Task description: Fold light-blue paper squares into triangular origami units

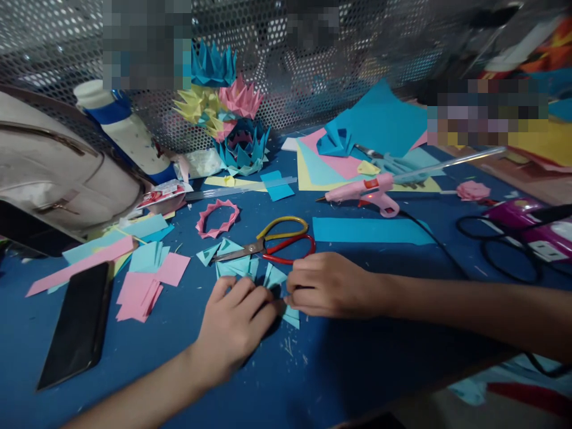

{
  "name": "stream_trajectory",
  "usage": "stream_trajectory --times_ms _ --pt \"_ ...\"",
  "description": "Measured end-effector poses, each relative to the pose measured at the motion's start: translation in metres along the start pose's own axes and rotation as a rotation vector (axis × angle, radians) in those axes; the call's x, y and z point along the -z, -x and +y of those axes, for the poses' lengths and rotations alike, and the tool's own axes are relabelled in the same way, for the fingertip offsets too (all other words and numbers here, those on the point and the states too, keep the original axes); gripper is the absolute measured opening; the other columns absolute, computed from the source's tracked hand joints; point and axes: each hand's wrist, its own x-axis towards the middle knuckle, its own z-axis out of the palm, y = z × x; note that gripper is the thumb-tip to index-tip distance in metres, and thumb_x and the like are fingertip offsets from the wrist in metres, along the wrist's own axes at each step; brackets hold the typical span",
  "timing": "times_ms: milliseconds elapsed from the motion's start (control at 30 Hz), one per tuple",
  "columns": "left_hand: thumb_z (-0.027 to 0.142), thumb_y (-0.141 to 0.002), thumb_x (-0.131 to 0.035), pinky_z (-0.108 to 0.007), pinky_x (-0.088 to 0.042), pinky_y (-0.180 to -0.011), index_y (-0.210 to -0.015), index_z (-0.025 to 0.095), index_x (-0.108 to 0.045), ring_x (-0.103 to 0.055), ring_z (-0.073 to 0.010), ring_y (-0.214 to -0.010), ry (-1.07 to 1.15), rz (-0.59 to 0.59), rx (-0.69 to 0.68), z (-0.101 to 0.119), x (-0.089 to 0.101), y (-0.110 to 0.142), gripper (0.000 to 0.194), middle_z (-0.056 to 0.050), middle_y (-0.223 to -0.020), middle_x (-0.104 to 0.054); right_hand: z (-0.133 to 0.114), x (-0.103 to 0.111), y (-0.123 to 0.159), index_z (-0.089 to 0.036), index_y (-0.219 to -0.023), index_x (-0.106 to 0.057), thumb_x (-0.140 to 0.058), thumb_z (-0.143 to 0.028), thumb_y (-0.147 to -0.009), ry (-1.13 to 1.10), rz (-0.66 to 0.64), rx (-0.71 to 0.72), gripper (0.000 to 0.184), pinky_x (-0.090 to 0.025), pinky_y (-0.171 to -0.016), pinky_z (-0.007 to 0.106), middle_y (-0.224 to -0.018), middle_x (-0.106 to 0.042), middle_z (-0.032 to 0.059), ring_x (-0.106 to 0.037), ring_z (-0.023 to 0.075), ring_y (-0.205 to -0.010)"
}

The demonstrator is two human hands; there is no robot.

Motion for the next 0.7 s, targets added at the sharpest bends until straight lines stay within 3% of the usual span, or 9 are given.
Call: stream_trajectory --times_ms 133,300,500,700 --pt "0.012 -0.103 -0.047 -0.035 -0.029 -0.072 -0.094 0.014 -0.070 -0.055 -0.0176 -0.079 -0.068 0.027 -0.112 0.003 0.002 0.004 0.024 -0.004 -0.091 -0.073 0.003 0.003 0.002 -0.018 -0.084 -0.060 -0.050 -0.013 -0.099 0.114 -0.018 0.130 0.019 -0.025 -0.060 0.034 -0.084 -0.063 -0.0007 -0.044 0.0155 -0.075" --pt "0.012 -0.105 -0.041 -0.033 -0.033 -0.075 -0.101 0.012 -0.071 -0.059 -0.0175 -0.084 -0.037 -0.011 -0.133 0.001 0.005 0.007 0.030 -0.006 -0.097 -0.073 0.010 0.014 0.003 -0.017 -0.096 -0.064 -0.049 -0.027 -0.103 0.020 -0.018 0.166 0.020 -0.030 -0.064 0.035 -0.086 -0.064 0.0001 -0.046 0.0161 -0.079" --pt "0.019 -0.105 -0.049 -0.033 -0.030 -0.073 -0.093 0.019 -0.070 -0.056 -0.0158 -0.081 0.145 -0.063 0.031 -0.009 0.005 0.003 0.024 -0.001 -0.092 -0.069 0.018 0.020 0.005 -0.019 -0.096 -0.064 -0.046 -0.027 -0.103 -0.037 -0.127 0.164 0.021 -0.033 -0.067 0.035 -0.083 -0.063 0.0011 -0.048 0.0171 -0.079" --pt "0.032 -0.100 -0.060 -0.033 -0.034 -0.077 -0.089 0.022 -0.067 -0.058 -0.0171 -0.086 0.340 -0.179 0.186 -0.021 0.004 -0.002 0.017 0.000 -0.092 -0.066 0.018 0.009 0.005 -0.019 -0.083 -0.062 -0.048 -0.030 -0.103 -0.060 -0.025 0.141 0.027 -0.034 -0.068 0.032 -0.085 -0.061 0.0003 -0.044 0.0159 -0.075"
